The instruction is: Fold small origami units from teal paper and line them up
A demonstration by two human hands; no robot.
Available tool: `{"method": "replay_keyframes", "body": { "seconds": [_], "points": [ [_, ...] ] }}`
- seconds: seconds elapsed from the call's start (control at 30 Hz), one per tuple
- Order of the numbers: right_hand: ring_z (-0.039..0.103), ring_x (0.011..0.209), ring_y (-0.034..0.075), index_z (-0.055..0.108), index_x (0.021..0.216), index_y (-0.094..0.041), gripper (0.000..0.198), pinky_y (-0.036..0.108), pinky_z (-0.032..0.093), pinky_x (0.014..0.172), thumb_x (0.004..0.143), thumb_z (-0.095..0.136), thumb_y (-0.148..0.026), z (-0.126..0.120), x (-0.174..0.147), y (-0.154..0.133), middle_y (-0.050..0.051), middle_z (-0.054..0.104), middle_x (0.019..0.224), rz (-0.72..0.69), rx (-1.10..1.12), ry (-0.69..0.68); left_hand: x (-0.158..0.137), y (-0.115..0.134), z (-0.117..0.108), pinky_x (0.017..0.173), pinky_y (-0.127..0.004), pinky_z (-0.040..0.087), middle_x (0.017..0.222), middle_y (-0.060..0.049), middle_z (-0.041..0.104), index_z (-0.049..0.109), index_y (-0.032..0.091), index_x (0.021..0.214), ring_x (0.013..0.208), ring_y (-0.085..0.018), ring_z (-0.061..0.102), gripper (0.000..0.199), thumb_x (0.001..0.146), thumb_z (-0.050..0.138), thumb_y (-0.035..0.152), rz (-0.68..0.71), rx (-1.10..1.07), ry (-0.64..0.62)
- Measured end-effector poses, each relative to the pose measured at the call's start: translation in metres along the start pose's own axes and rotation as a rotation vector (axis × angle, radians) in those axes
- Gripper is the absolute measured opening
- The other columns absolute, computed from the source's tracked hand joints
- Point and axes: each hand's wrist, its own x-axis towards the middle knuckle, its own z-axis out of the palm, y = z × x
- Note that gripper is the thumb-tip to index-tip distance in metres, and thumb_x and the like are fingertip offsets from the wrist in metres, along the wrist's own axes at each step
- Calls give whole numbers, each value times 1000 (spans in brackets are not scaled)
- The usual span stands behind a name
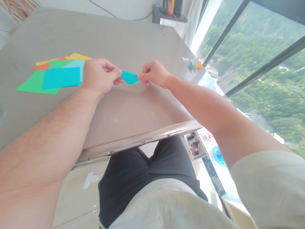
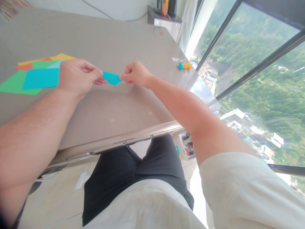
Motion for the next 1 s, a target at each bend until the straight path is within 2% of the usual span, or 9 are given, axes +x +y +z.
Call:
{"method": "replay_keyframes", "body": {
  "seconds": [0.1,0.27,0.47,0.6,0.67,0.77,0.83,0.9,1.0],
  "points": [
    [60,60,12,57,74,-19,27,25,51,58,81,79,-33,0,0,0,-3,61,61,16,-5,5,0,1,-1,89,-47,59,88,-6,70,61,-3,107,75,-9,69,26,93,68,16,-7,-68,25],
    [60,60,13,58,75,-19,27,25,52,59,80,79,-34,0,-2,-4,-3,61,60,6,24,9,0,4,-7,82,-45,62,68,2,63,63,0,91,66,-10,69,19,85,74,15,24,-153,48],
    [56,63,12,67,78,-17,15,25,44,60,84,68,-31,2,-1,-20,2,70,71,-68,-44,-37,4,2,-8,71,-37,62,65,-2,67,67,11,82,62,-17,70,12,81,75,19,-44,-215,71],
    [51,61,12,70,75,-17,19,26,38,57,83,61,-31,17,6,-28,0,66,68,-49,-91,115,7,-1,-8,67,-30,61,70,-3,71,66,17,82,64,-17,72,17,81,78,30,-55,-267,182],
    [51,62,12,71,73,-17,21,26,37,58,83,60,-31,29,8,-28,0,63,65,-58,-97,229,6,-1,-7,62,-30,60,71,-4,71,67,18,89,63,-18,72,20,84,75,35,-120,-310,230],
    [52,63,13,73,73,-19,25,26,38,61,85,56,-33,48,6,-25,-1,62,63,-71,-145,339,4,2,-5,63,-33,61,76,-7,73,68,15,90,67,-22,74,21,86,72,35,-283,-405,117],
    [54,63,13,74,72,-19,27,27,39,64,86,56,-34,58,3,-24,0,65,64,-123,-210,352,2,4,-2,69,-37,62,86,-8,75,71,15,97,71,-22,75,21,87,71,33,-300,-488,64],
    [61,70,15,76,77,-21,24,28,42,68,87,57,-32,64,0,-24,2,72,74,-169,-239,351,1,6,1,76,-40,63,94,-9,76,72,14,101,74,-22,75,23,86,72,31,-314,-544,71],
    [68,78,19,78,85,-24,23,30,47,72,89,58,-36,67,-4,-27,4,77,85,-171,-209,331,-2,8,3,82,-43,63,103,-10,76,73,14,107,84,-24,76,30,82,76,31,-284,-624,51]
  ]
}}
